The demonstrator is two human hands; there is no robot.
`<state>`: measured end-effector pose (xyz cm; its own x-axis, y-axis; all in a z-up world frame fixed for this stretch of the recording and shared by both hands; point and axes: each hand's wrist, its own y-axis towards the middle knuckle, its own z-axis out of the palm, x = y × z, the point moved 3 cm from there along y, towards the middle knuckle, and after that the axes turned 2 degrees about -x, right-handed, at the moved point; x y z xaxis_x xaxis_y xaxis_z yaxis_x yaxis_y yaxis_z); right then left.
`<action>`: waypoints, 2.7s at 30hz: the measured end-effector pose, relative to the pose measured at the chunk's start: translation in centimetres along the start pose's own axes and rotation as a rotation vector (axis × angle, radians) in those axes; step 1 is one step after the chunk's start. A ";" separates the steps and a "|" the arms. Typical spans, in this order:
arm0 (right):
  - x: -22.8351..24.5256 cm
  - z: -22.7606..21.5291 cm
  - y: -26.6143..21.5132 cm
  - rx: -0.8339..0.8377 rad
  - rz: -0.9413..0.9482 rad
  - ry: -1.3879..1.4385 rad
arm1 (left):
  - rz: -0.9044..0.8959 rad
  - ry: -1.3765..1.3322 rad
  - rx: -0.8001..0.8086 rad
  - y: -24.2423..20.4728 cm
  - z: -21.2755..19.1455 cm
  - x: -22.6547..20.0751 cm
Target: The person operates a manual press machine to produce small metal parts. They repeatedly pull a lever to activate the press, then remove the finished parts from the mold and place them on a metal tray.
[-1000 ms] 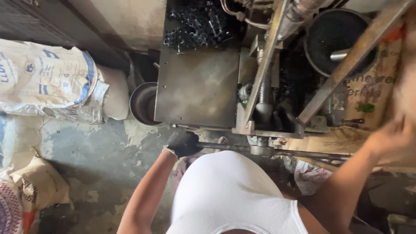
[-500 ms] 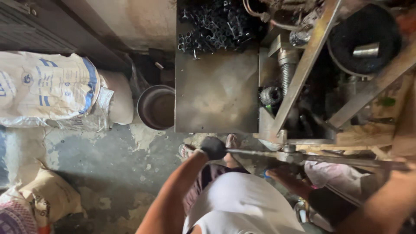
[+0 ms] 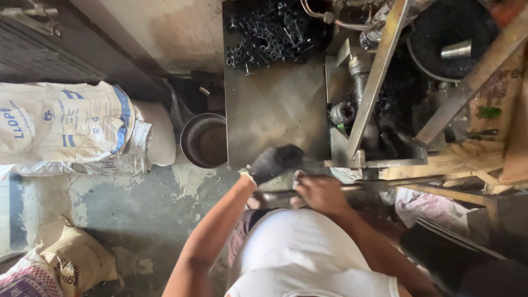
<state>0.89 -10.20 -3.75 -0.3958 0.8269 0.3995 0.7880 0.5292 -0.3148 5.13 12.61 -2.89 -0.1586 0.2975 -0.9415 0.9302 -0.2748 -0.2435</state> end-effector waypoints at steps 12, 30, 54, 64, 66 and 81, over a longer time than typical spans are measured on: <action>-22.6 -4.5 -8.9 -1.309 0.726 1.704 | 0.074 -0.272 -0.087 -3.4 -2.5 -0.1; -13.7 -23.8 -6.8 -1.486 0.194 1.090 | 0.053 -0.276 -0.128 5.2 -1.3 -2.3; -23.7 -21.2 23.8 -0.671 0.517 0.697 | -0.263 0.696 -0.586 28.0 -3.5 -12.8; -6.6 -20.7 4.4 -0.744 0.142 0.754 | -0.253 0.653 -0.443 14.9 -7.4 -11.5; -4.8 -19.9 2.1 -0.741 0.125 0.540 | -0.172 0.692 -0.445 11.2 -8.0 -9.9; -3.4 -17.8 1.3 -0.941 0.227 0.233 | 0.360 0.446 -0.547 5.5 -7.3 -1.7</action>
<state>11.65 -15.75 9.83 -0.1666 0.7787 0.6048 0.9266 -0.0861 0.3661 12.97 17.28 -0.90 0.2234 0.6456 -0.7302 0.9481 0.0300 0.3166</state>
